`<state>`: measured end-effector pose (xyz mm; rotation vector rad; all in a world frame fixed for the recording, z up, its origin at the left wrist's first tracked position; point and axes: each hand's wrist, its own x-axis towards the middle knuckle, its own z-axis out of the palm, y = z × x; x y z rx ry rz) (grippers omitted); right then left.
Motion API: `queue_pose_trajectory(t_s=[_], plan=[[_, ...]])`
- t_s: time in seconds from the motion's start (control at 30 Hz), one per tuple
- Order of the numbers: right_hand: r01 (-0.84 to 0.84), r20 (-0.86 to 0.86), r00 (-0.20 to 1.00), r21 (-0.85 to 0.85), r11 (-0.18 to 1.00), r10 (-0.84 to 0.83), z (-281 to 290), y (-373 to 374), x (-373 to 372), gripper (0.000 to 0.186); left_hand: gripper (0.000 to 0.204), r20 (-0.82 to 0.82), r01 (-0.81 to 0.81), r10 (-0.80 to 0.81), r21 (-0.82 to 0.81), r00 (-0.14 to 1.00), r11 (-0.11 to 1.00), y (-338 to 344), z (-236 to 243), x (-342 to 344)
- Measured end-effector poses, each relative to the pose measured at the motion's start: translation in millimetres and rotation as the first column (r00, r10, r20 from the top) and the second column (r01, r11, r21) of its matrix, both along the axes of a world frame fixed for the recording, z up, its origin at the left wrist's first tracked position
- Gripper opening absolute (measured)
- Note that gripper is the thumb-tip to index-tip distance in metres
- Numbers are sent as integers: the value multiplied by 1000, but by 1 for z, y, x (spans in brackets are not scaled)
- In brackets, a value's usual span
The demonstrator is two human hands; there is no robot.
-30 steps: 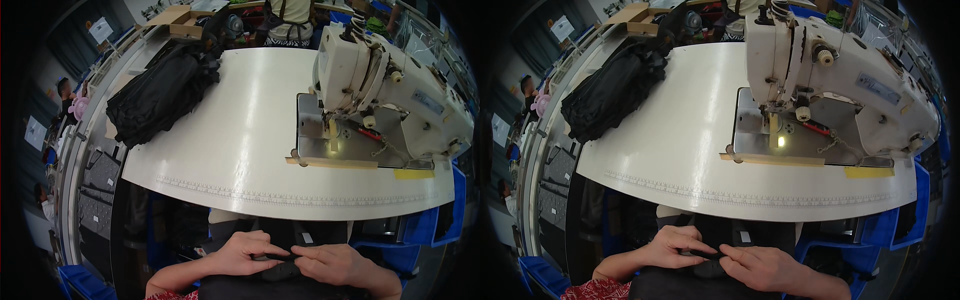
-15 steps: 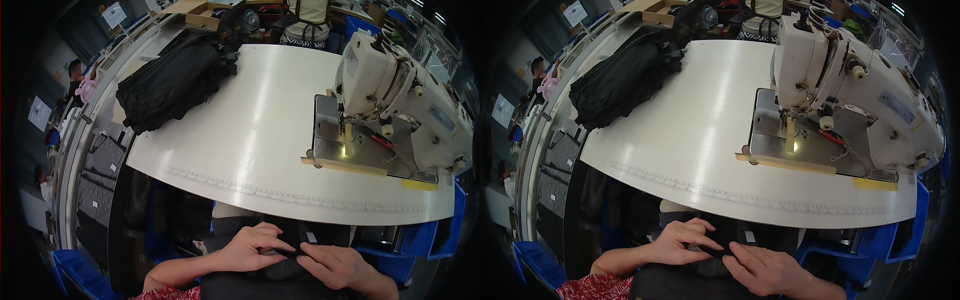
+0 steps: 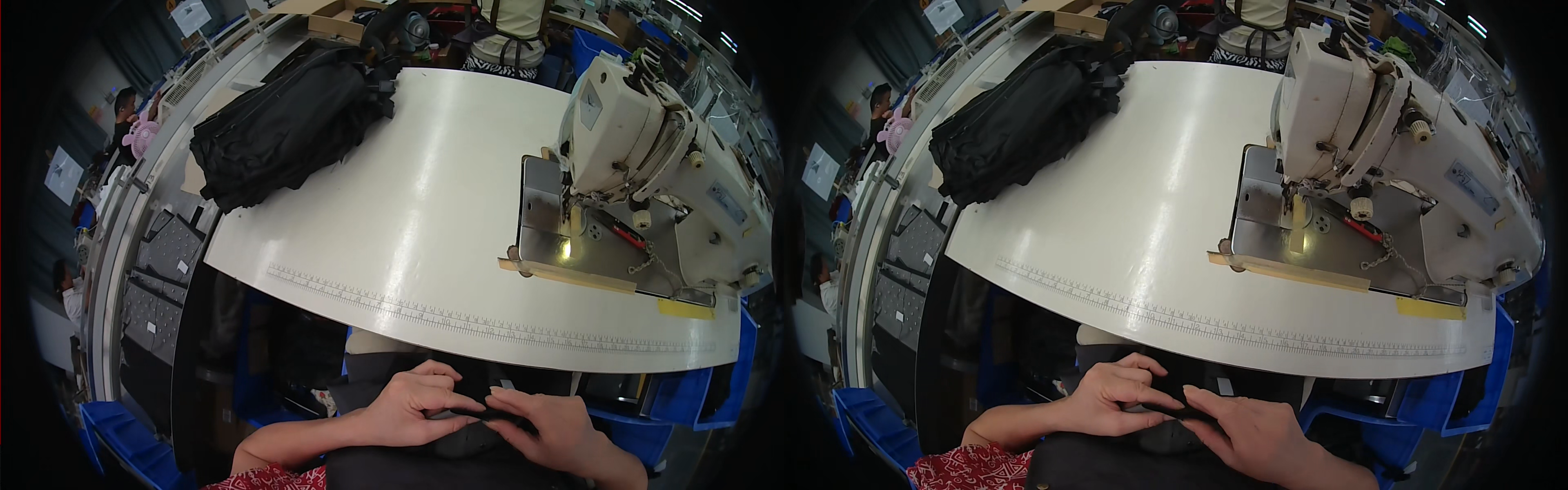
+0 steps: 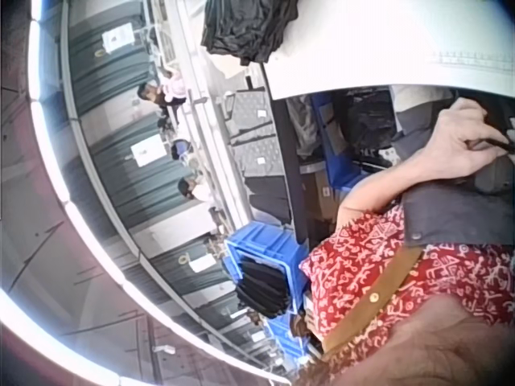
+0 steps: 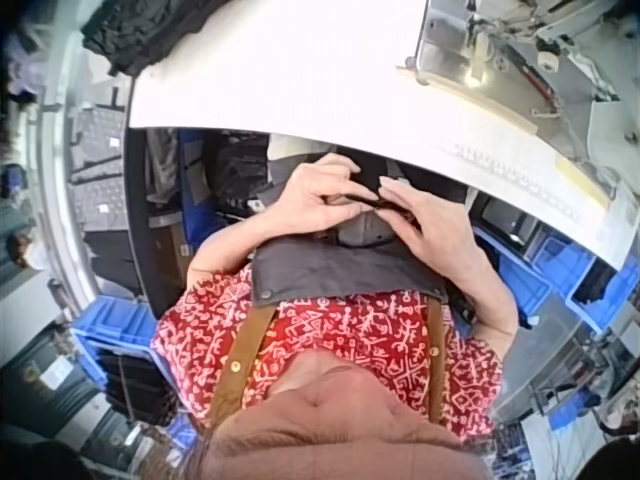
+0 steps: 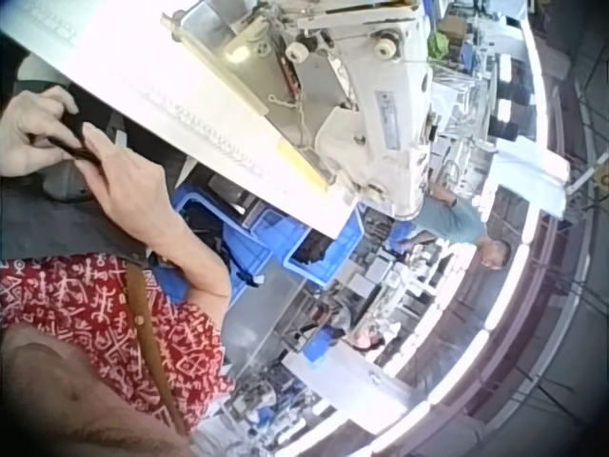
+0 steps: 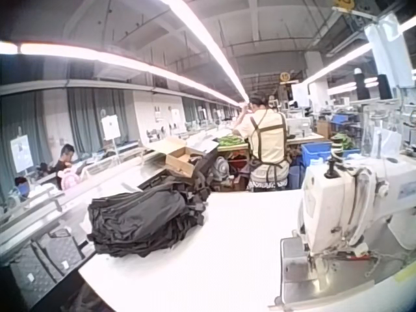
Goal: The person sews pieces of black fabric or leather together using an industrial sewing machine and thread.
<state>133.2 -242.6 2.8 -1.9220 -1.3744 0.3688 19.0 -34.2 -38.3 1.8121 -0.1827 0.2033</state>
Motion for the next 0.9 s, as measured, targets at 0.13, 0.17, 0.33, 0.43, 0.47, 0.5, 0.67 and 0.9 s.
queue_pose_trajectory(t_s=[0.13, 0.17, 0.33, 0.43, 0.47, 0.5, 0.67, 0.9], plan=[[-48, -7, 999, 78, 996, 49, -1, 5, 4, 30, 25, 1, -5, 5, 7, 1000, 1000, 0, 1, 0], [-48, -7, 999, 78, 996, 49, -2, 5, 4, 30, 25, 7, -11, 11, 10, 1000, 1000, 0, 1, 1], [-72, -42, 996, 25, 997, 73, -4, 5, 9, 24, 24, 30, -21, 20, 25, 999, 999, -1, 1, 3], [-79, -24, 997, 34, 996, 80, -3, 5, 11, 26, 23, 41, -31, 29, 41, 999, 999, -2, 1, 4], [-79, -20, 997, 47, 996, 80, -1, 5, 10, 26, 23, 49, -28, 26, 43, 998, 999, -2, 1, 4], [-74, -84, 994, 5, 997, 74, 0, 5, 10, 27, 24, 57, -25, 22, 45, 998, 999, -2, 1, 5], [-15, -192, 981, -49, 999, 5, 8, 4, 9, 27, 23, 58, 1, -2, 32, 998, 999, -3, 3, 6], [-178, 46, 982, -80, 981, 182, 6, 3, 13, 24, 19, -25, -99, 102, 98, 994, 990, -3, 3, -3]])
